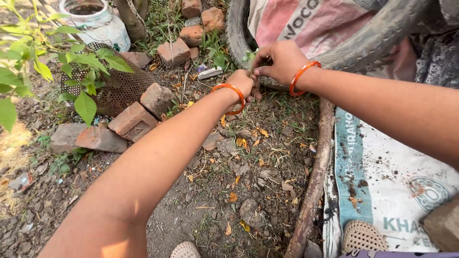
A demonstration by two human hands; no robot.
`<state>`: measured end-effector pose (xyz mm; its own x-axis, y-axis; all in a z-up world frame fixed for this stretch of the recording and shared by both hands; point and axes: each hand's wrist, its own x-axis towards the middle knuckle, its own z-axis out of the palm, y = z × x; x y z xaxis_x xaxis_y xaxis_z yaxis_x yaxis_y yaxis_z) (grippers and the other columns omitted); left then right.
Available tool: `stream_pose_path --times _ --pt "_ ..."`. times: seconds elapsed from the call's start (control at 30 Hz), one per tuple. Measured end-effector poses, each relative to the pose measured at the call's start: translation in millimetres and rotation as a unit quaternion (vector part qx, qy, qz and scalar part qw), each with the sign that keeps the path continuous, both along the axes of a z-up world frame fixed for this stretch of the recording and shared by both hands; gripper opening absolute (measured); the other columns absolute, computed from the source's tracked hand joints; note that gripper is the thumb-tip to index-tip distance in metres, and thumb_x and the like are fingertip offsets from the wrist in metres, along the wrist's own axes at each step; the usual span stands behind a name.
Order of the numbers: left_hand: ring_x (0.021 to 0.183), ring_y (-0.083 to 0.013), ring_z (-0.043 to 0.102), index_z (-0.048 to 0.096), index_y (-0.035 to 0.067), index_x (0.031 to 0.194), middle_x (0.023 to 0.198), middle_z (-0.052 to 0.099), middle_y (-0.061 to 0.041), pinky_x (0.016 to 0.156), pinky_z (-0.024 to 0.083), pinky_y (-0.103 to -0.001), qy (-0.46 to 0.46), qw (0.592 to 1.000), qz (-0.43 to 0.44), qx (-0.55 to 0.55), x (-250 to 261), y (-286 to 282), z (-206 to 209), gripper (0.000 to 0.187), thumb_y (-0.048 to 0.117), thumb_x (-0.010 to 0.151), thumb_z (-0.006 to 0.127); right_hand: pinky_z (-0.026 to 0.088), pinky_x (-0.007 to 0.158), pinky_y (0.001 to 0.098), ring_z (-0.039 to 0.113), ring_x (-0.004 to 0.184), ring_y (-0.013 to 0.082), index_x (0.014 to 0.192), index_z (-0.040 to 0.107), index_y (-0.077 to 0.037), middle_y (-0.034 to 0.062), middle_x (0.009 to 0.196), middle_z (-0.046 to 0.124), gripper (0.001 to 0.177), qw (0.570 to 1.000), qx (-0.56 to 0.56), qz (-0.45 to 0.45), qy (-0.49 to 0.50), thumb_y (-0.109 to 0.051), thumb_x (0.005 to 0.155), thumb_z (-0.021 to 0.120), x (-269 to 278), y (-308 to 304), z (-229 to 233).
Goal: Pull out weeds and unwanted small plants from the soil around a larger plant.
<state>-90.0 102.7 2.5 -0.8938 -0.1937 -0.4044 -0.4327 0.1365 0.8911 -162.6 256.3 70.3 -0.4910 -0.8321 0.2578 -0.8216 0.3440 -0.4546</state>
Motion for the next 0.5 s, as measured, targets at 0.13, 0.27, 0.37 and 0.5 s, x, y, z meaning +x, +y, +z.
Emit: stream_pose_path --times 0.13,0.27,0.37,0.5 --pt "0.051 -0.0156 0.056 0.061 0.006 0.093 0.075 0.064 -0.009 0.046 0.045 -0.032 0.018 0.999 0.01 -0.05 -5 2 -22 0.028 0.026 0.106 0.046 0.058 0.075 0.0341 0.075 0.079 0.0206 0.098 0.078 -0.013 0.0088 0.09 0.078 0.018 0.999 -0.04 0.01 -0.029 -0.018 0.081 0.083 3 12 0" --pt "0.056 -0.0131 0.054 0.063 0.005 0.098 0.077 0.061 -0.005 0.048 0.044 -0.032 0.039 0.997 0.02 -0.069 11 -8 -5 0.027 0.027 0.104 0.049 0.058 0.074 0.0334 0.075 0.077 0.0184 0.096 0.078 -0.012 0.008 0.089 0.078 0.018 0.997 -0.042 0.013 -0.06 -0.018 0.08 0.083 7 19 2" --pt "0.055 -0.0123 0.05 0.066 0.007 0.102 0.076 0.06 -0.003 0.048 0.043 -0.032 0.012 0.997 0.024 -0.078 21 -18 11 0.031 0.033 0.103 0.049 0.057 0.073 0.0343 0.074 0.075 0.0194 0.096 0.079 -0.014 0.009 0.087 0.078 0.018 0.999 -0.037 0.012 -0.036 -0.02 0.079 0.083 14 19 7" --pt "0.051 -0.0102 0.034 0.072 0.007 0.096 0.071 0.042 0.002 0.045 0.034 -0.029 -0.043 0.999 -0.006 -0.007 45 -14 50 0.052 0.055 0.102 0.051 0.056 0.072 0.0366 0.072 0.073 0.0227 0.095 0.08 -0.013 0.0116 0.085 0.076 0.019 1.0 -0.011 -0.01 -0.015 -0.023 0.079 0.084 23 14 15"
